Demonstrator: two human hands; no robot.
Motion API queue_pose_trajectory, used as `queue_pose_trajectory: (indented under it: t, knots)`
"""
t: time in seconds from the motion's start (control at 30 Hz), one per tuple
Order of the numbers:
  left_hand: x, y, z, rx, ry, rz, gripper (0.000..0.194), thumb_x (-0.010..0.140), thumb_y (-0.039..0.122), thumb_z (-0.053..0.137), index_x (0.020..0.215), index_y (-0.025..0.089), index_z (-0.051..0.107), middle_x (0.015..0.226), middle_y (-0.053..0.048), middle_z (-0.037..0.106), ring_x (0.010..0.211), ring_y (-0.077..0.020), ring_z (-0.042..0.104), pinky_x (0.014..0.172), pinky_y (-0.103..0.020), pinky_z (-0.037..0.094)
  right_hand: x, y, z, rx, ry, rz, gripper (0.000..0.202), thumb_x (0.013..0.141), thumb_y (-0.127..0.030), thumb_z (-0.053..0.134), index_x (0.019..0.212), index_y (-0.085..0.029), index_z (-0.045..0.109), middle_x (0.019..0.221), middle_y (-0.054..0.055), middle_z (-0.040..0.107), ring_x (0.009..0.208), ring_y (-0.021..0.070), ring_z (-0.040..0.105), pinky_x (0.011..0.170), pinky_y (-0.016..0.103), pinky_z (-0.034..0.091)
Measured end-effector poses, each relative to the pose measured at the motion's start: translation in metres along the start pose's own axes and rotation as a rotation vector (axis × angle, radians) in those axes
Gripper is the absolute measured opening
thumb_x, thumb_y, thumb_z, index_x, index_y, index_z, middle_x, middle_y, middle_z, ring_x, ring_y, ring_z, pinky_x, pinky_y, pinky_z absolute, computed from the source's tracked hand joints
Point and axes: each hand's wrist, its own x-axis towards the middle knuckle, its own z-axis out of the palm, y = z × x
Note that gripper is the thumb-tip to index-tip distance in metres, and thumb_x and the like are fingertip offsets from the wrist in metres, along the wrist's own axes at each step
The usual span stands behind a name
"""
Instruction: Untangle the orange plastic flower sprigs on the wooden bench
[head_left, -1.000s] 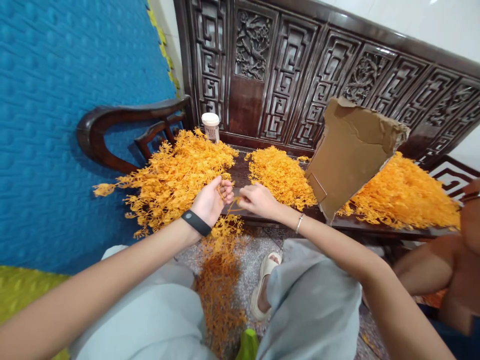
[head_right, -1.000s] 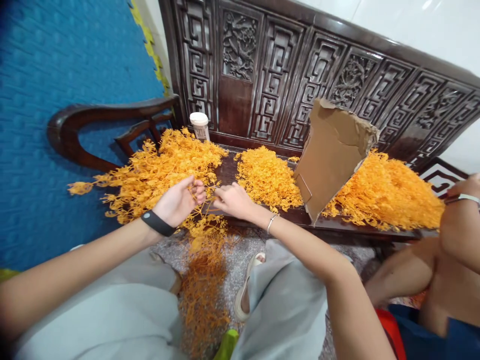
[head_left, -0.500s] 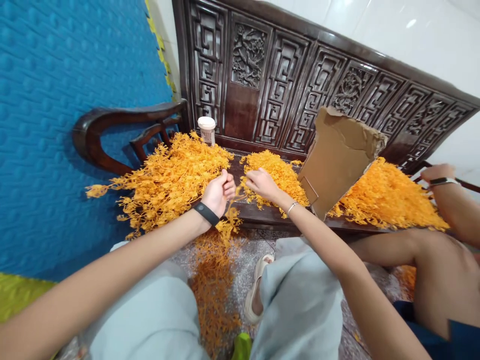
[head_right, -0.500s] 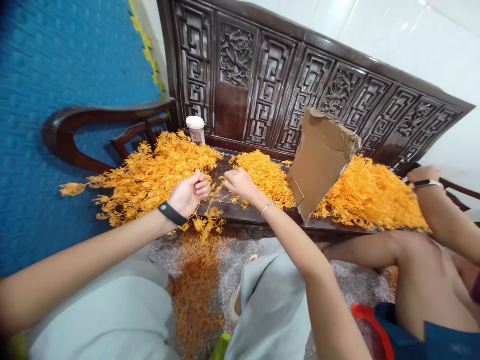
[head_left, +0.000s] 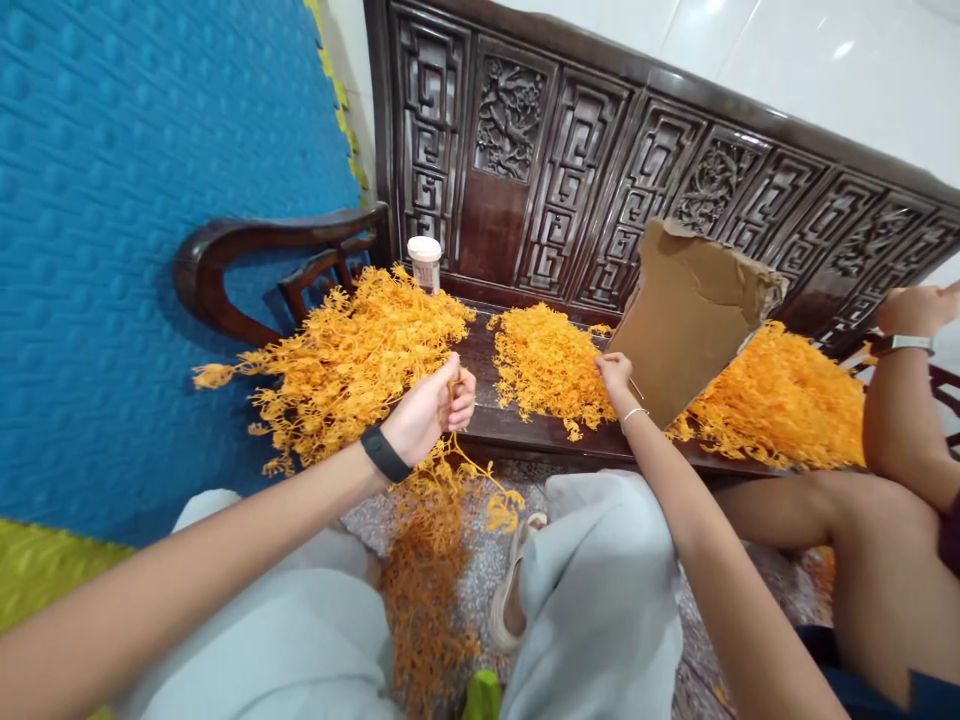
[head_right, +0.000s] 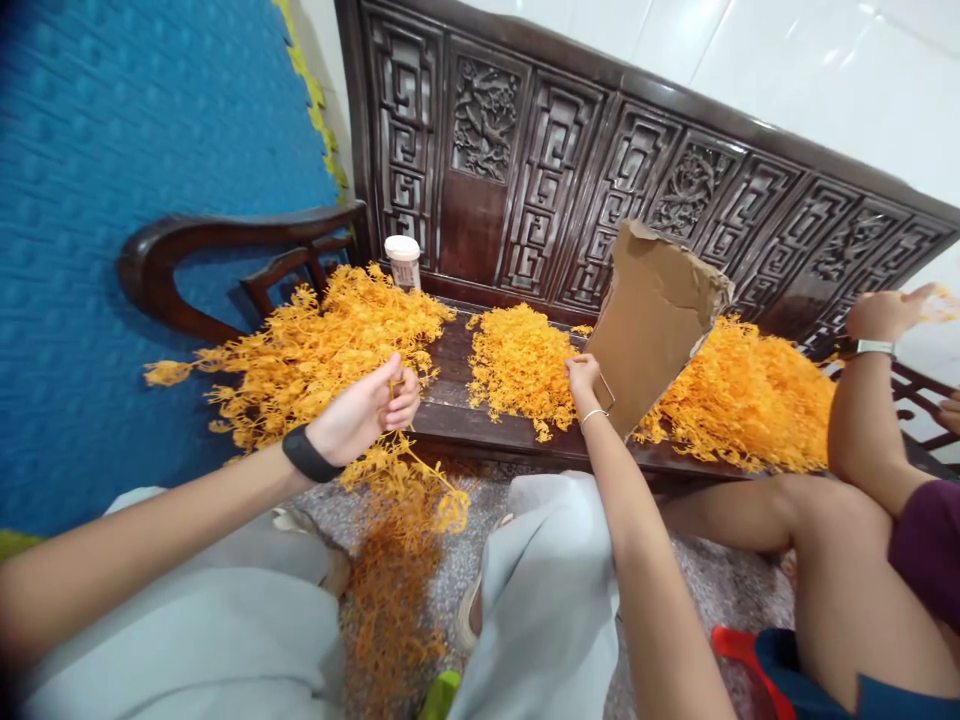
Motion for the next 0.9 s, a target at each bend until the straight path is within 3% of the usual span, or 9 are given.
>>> queue_pose_trajectory:
  t: [0.2,0.37,0.43,0.53,0.6,0.67,0.73,0.9]
  knots:
    - [0.004,-0.005,0.002,0.002,0.004,0.008,0.041,0.085,0.042,0.033,0.057,0.015,0.046,0.045,0.003,0.035,0.036,-0.0066,0.033,0.037,-0.018,0.029,-0.010,-0.012,0.014,0.099,-0.140,0.000,0.015,0.060,-0.014,0.052,0.075,-0.011,0.056,0.069,0.003,0.060,0.050,0.0087,0.052,0.048,0.020,0.042]
    - [0.008,-0.003,0.001,-0.023,0.033,-0.002,0.041,0.087,0.037,0.028,0.059,0.015,0.048,0.044,0.002,0.035,0.037,-0.0076,0.035,0.039,-0.019,0.031,-0.031,-0.041,0.019,0.149,-0.297,-0.066,0.015,0.067,-0.019,0.051,0.077,-0.011,0.059,0.072,0.004,0.063,0.052,0.0081,0.053,0.051,0.019,0.042]
    - [0.008,-0.001,0.000,-0.039,0.060,0.015,0.041,0.087,0.035,0.027,0.059,0.014,0.049,0.044,0.002,0.035,0.037,-0.0077,0.035,0.039,-0.019,0.032,-0.047,-0.057,0.017,0.170,-0.512,-0.134,0.020,0.071,-0.028,0.051,0.079,-0.012,0.060,0.076,0.005,0.064,0.055,0.0085,0.055,0.052,0.019,0.042]
    - [0.008,0.002,-0.002,-0.052,0.074,0.027,0.042,0.088,0.036,0.026,0.061,0.014,0.050,0.045,0.002,0.037,0.038,-0.0083,0.037,0.039,-0.019,0.032,-0.077,-0.080,0.012,0.126,-1.008,-0.302,0.039,0.080,-0.046,0.041,0.082,-0.014,0.062,0.084,0.007,0.064,0.067,0.0105,0.059,0.061,0.021,0.045]
    - [0.008,0.004,-0.004,-0.059,0.066,0.027,0.042,0.087,0.036,0.026,0.063,0.014,0.052,0.046,0.001,0.038,0.038,-0.0089,0.038,0.040,-0.020,0.033,-0.097,-0.090,0.009,0.009,-1.248,-0.440,0.042,0.079,-0.050,0.042,0.084,-0.015,0.064,0.087,0.005,0.064,0.075,0.0117,0.059,0.068,0.023,0.045]
    - [0.007,0.006,-0.005,-0.065,0.067,0.040,0.042,0.087,0.035,0.026,0.064,0.013,0.053,0.046,0.000,0.041,0.039,-0.0095,0.040,0.041,-0.021,0.034,-0.112,-0.096,0.008,-0.110,-1.345,-0.566,0.037,0.073,-0.049,0.054,0.087,-0.016,0.064,0.088,0.004,0.064,0.079,0.0126,0.058,0.072,0.025,0.044]
    - [0.005,0.008,-0.005,-0.072,0.067,0.061,0.044,0.088,0.035,0.024,0.064,0.012,0.054,0.048,-0.001,0.043,0.041,-0.0102,0.042,0.042,-0.022,0.036,-0.121,-0.096,0.009,-0.186,-1.362,-0.645,0.039,0.066,-0.044,0.064,0.092,-0.017,0.062,0.089,0.003,0.063,0.080,0.0132,0.057,0.073,0.026,0.044]
    - [0.003,0.016,-0.008,-0.137,0.073,0.126,0.045,0.086,0.037,0.026,0.067,0.011,0.056,0.052,-0.004,0.049,0.046,-0.0110,0.046,0.046,-0.023,0.040,-0.122,-0.095,0.008,-0.433,-1.455,-0.667,0.047,0.060,-0.040,0.070,0.096,-0.013,0.058,0.090,0.006,0.060,0.077,0.0140,0.055,0.070,0.026,0.044]
